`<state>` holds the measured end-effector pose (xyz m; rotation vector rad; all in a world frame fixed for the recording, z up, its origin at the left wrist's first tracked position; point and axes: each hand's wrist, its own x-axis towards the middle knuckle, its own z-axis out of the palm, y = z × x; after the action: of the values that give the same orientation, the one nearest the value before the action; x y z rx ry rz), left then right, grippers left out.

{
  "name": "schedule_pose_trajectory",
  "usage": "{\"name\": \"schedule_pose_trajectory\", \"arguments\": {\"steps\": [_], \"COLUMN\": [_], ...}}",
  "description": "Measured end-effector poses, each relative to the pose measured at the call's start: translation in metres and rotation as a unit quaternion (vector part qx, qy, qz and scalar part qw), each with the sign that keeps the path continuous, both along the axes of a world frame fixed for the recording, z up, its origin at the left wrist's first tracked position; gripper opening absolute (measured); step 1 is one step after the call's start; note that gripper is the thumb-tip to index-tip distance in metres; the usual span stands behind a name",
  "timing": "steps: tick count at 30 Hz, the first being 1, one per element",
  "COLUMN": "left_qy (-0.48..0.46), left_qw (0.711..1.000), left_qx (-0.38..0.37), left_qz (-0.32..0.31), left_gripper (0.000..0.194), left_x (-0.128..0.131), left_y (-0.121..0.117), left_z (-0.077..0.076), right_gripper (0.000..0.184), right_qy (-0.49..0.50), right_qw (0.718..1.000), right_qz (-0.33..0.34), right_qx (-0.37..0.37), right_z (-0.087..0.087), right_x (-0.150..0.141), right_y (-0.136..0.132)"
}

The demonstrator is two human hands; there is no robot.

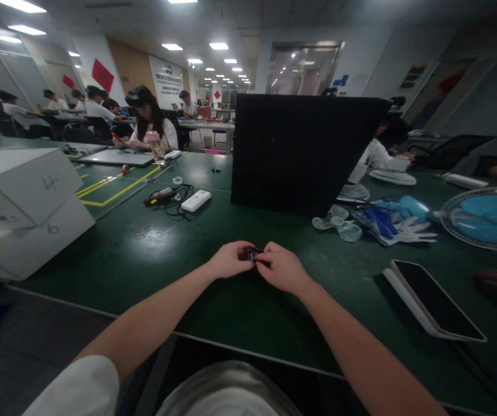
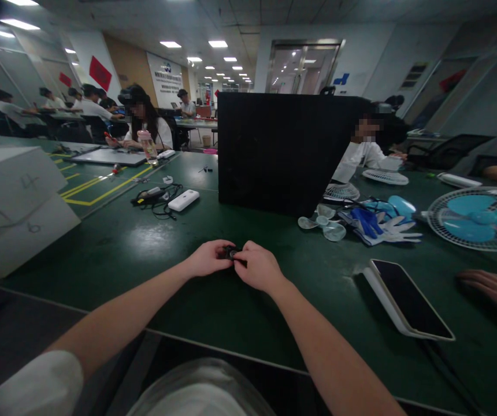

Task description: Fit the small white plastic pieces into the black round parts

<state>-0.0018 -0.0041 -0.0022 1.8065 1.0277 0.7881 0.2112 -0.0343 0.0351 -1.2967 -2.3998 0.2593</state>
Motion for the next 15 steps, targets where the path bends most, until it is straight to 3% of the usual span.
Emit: {"name": "schedule_pose_trajectory", "arguments": {"steps": [7, 12, 15], "left_qy": [0.006, 0.012, 0.017], "left_qw": [0.999, 0.995, 0.995], "left_qx": [-0.002, -0.016, -0.01], "left_qz": [0.052, 0.097, 0.101], "left_gripper": [0.054, 0.052, 0.052], "left_x": [-0.002, -0.004, -0.003], "left_y": [0.003, 0.003, 0.004], "left_z": [0.003, 0.006, 0.005], "right_gripper": [0.028, 0.045, 0.038], "right_qy": [0.055, -0.018, -0.054], "right_qw": [0.991, 0.979, 0.971], "right_qz": [-0.107, -0.198, -0.203], "right_qx": [0.049, -0.048, -0.113], "right_z": [0.014, 0.012, 0.001], "right_x": [0.03, 0.039, 0.035], "right_y": [0.021, 0.03, 0.03]}}
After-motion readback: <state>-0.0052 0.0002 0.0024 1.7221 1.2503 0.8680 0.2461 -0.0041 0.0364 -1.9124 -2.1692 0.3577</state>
